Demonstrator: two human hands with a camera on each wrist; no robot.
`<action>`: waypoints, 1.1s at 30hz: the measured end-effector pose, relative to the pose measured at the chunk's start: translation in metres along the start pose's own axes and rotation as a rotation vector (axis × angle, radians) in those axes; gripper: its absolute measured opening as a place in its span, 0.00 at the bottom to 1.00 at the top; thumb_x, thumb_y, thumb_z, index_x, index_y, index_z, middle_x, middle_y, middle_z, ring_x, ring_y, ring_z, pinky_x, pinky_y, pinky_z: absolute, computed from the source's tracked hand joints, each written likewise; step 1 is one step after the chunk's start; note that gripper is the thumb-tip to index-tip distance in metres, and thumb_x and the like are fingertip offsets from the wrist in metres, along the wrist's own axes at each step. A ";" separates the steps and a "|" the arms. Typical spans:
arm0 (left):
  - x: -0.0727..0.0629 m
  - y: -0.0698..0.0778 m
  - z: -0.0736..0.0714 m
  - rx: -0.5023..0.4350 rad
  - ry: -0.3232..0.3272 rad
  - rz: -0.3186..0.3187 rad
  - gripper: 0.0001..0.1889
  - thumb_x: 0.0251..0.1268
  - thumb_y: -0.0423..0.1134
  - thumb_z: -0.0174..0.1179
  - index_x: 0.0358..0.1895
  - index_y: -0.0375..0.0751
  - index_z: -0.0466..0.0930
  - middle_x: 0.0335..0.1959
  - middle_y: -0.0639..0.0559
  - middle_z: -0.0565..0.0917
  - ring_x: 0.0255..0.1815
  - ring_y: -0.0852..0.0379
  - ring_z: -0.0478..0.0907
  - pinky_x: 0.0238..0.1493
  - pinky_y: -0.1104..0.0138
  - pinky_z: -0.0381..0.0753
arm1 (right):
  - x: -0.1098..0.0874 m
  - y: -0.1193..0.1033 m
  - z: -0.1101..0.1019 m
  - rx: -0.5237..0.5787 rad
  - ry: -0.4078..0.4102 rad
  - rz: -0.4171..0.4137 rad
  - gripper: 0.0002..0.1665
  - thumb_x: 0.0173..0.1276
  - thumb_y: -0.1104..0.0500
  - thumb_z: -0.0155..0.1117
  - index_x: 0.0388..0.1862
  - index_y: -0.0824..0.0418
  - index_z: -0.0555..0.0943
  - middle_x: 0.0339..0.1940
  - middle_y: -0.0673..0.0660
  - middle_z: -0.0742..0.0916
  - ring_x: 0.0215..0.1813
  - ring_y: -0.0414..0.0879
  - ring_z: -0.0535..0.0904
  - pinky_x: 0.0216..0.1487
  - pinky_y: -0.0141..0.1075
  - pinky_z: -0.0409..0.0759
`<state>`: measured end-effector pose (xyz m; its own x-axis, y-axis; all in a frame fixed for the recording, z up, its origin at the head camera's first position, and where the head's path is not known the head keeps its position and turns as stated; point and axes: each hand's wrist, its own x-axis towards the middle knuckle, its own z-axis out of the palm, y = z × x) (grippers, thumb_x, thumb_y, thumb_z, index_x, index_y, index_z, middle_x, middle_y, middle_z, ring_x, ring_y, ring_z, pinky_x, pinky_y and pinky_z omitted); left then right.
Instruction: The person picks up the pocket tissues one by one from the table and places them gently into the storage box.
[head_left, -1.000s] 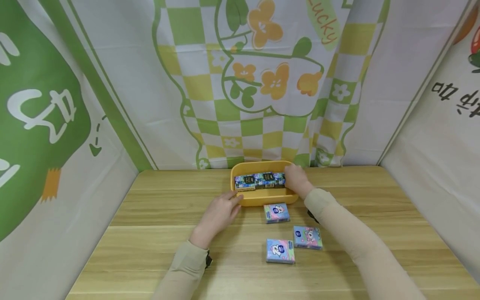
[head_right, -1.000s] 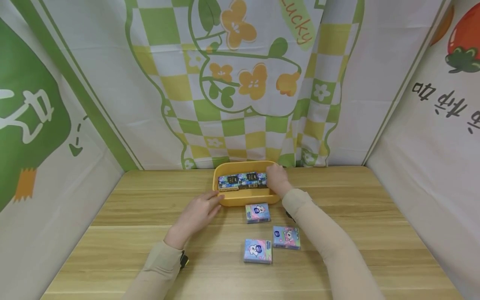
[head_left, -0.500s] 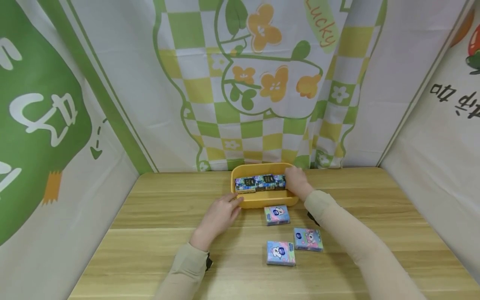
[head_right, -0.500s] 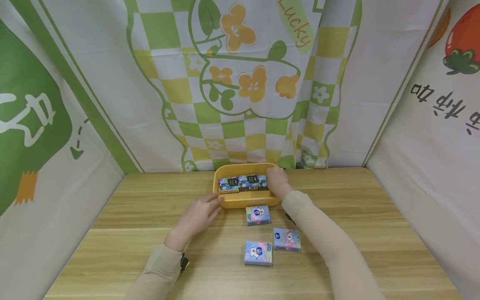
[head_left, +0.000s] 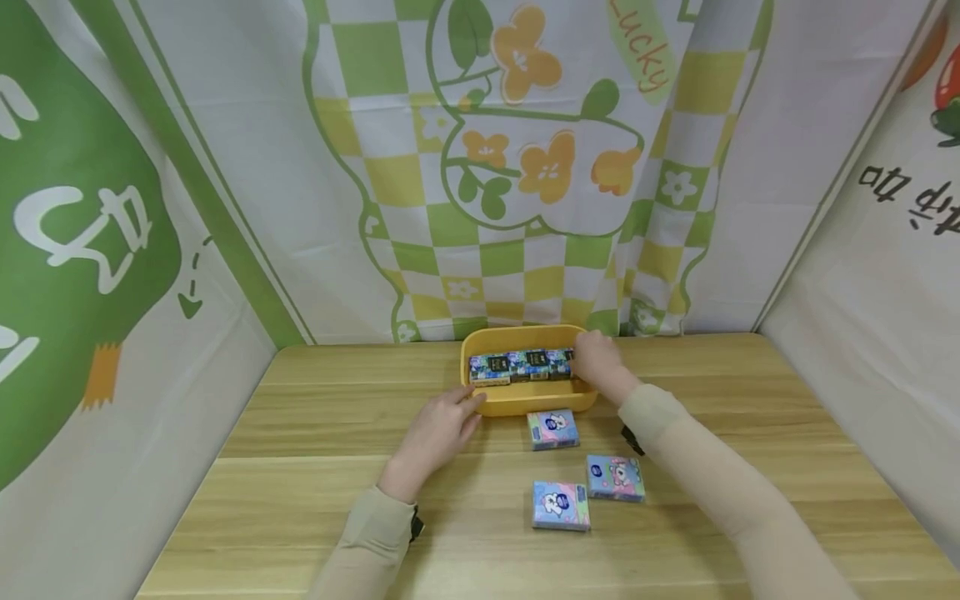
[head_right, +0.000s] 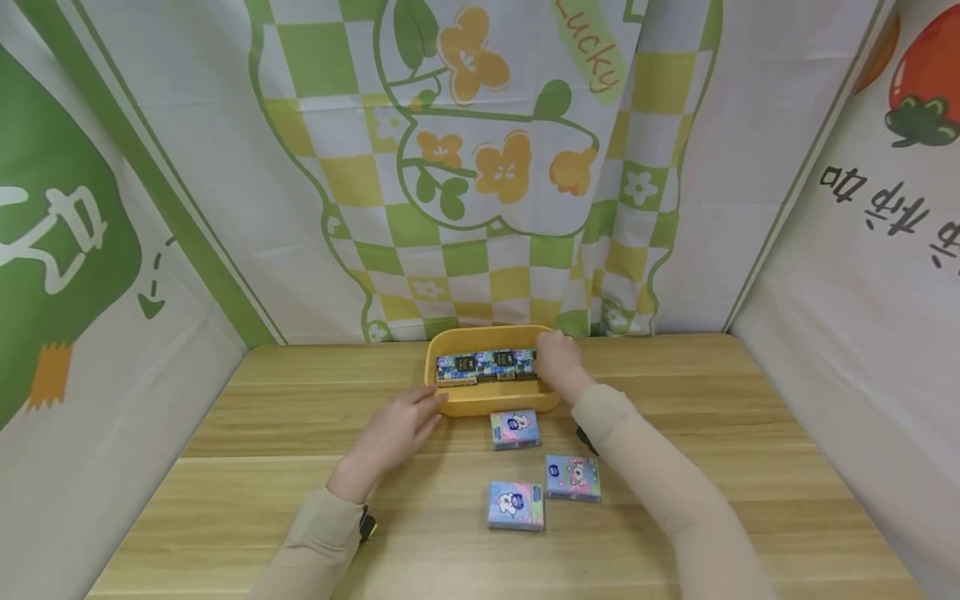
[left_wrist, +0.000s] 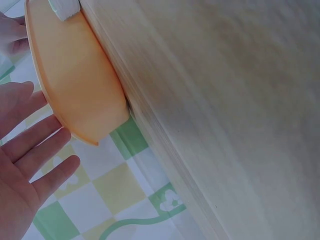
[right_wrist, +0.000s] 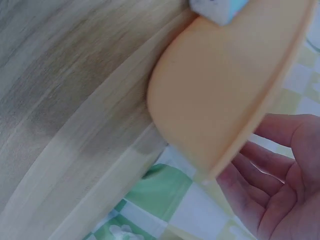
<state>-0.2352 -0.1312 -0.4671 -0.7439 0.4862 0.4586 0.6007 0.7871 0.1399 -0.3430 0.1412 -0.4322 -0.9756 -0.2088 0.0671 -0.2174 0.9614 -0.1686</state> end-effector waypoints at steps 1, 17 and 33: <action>0.000 0.000 0.000 -0.002 -0.001 0.001 0.16 0.61 0.35 0.63 0.53 0.37 0.81 0.54 0.36 0.80 0.54 0.42 0.79 0.57 0.53 0.80 | -0.002 -0.001 -0.003 0.011 -0.010 0.005 0.19 0.60 0.57 0.67 0.13 0.58 0.72 0.15 0.55 0.79 0.21 0.49 0.76 0.22 0.41 0.78; 0.001 -0.001 0.002 0.012 0.000 0.006 0.17 0.61 0.36 0.63 0.53 0.37 0.81 0.54 0.36 0.80 0.53 0.42 0.79 0.57 0.54 0.80 | -0.043 -0.003 -0.024 0.077 -0.026 -0.030 0.10 0.62 0.53 0.67 0.35 0.59 0.85 0.36 0.58 0.88 0.30 0.51 0.82 0.28 0.43 0.82; 0.001 0.000 0.001 0.012 -0.009 0.001 0.17 0.61 0.35 0.63 0.54 0.37 0.81 0.54 0.36 0.80 0.54 0.42 0.79 0.58 0.54 0.79 | -0.069 0.001 -0.032 0.115 0.036 -0.056 0.09 0.61 0.55 0.67 0.34 0.59 0.86 0.30 0.55 0.88 0.28 0.47 0.81 0.28 0.40 0.82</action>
<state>-0.2365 -0.1301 -0.4677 -0.7457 0.4908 0.4505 0.5983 0.7909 0.1286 -0.2745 0.1625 -0.4056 -0.9606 -0.2534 0.1141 -0.2756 0.9210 -0.2754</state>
